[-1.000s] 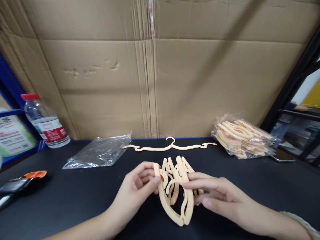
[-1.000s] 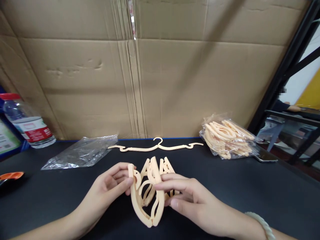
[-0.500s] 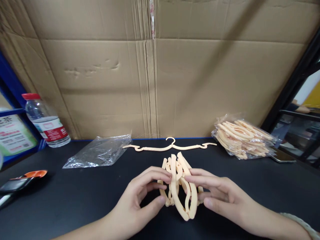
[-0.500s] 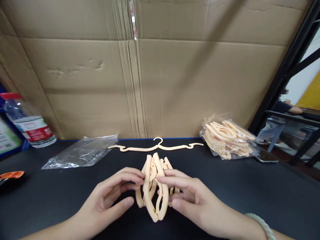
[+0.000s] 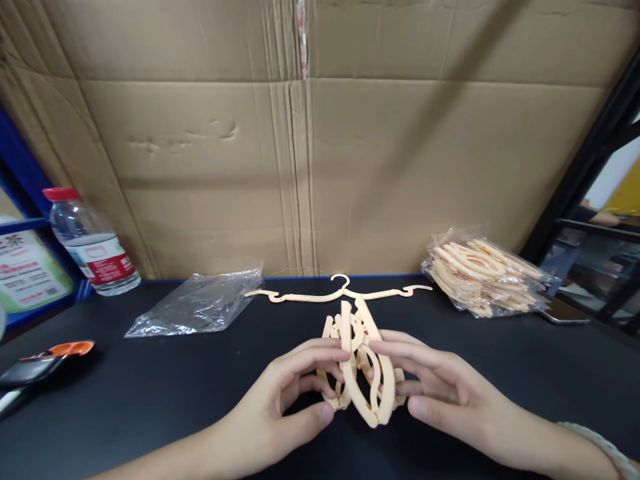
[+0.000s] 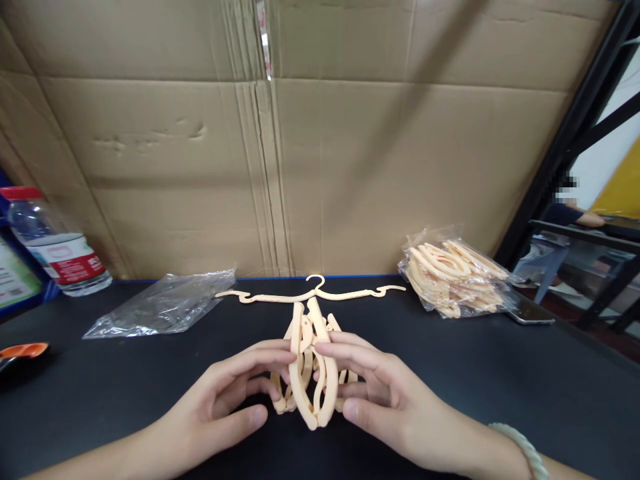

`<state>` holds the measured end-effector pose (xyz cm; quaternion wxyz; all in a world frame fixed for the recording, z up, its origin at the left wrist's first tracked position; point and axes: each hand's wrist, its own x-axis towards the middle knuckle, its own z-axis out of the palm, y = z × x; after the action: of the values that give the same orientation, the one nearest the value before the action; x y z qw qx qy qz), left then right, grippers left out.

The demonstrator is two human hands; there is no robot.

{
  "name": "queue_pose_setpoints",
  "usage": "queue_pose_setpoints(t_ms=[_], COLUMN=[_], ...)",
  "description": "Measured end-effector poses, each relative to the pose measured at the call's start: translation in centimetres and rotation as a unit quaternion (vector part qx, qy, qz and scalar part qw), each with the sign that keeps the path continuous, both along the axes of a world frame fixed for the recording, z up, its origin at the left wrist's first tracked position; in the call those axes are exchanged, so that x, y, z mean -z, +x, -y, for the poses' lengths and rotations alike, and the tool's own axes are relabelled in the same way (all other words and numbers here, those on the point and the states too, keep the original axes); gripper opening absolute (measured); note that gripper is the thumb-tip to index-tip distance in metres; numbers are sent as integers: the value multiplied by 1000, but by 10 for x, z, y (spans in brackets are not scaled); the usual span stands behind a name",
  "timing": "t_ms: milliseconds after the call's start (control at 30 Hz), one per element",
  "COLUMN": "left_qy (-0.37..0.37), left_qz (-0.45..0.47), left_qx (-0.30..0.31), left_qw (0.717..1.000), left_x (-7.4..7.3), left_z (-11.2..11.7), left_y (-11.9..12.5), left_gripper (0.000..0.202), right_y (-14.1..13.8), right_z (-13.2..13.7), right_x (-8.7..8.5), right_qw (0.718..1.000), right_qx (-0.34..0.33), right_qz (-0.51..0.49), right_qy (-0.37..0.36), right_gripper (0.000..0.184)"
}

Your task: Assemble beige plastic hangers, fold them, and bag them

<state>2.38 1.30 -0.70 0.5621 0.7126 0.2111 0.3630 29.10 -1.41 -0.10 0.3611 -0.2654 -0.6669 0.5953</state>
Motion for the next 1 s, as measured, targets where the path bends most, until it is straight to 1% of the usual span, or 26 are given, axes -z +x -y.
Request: queue_pose_setpoints(t_ms=[167, 467, 600, 667, 733, 800, 833, 933, 1000], left_qy=[-19, 5, 8, 16, 30, 37, 38, 34, 35], left_qz=[5, -27, -30, -25, -20, -20, -22, -33, -34], left_qx=[4, 1, -3, -1, 14, 34, 43, 55, 53], left_qw=[1000, 1000, 1000, 1000, 999, 999, 998, 997, 997], left_x=[-1, -5, -1, 2, 4, 5, 4, 2, 2], left_z=[-2, 0, 3, 5, 7, 9, 9, 8, 7], left_y=[0, -1, -4, -6, -7, -8, -8, -9, -10], left_gripper=[36, 37, 40, 44, 50, 55, 56, 56, 54], right_y=[0, 4, 8, 11, 12, 10, 9, 6, 7], right_z=[2, 8, 8, 6, 5, 4, 3, 2, -1], right_x=[-2, -4, -2, -3, -7, -13, -15, -20, -20], right_qw=[1000, 995, 990, 984, 978, 976, 978, 988, 992], right_qx=[-14, -25, -6, 13, 33, 44, 47, 45, 65], right_qz=[-4, 91, 128, 157, 171, 162, 150, 103, 64], right_qy=[17, 45, 63, 85, 115, 136, 135, 102, 82], right_gripper=[50, 50, 49, 48, 46, 44, 43, 42, 42])
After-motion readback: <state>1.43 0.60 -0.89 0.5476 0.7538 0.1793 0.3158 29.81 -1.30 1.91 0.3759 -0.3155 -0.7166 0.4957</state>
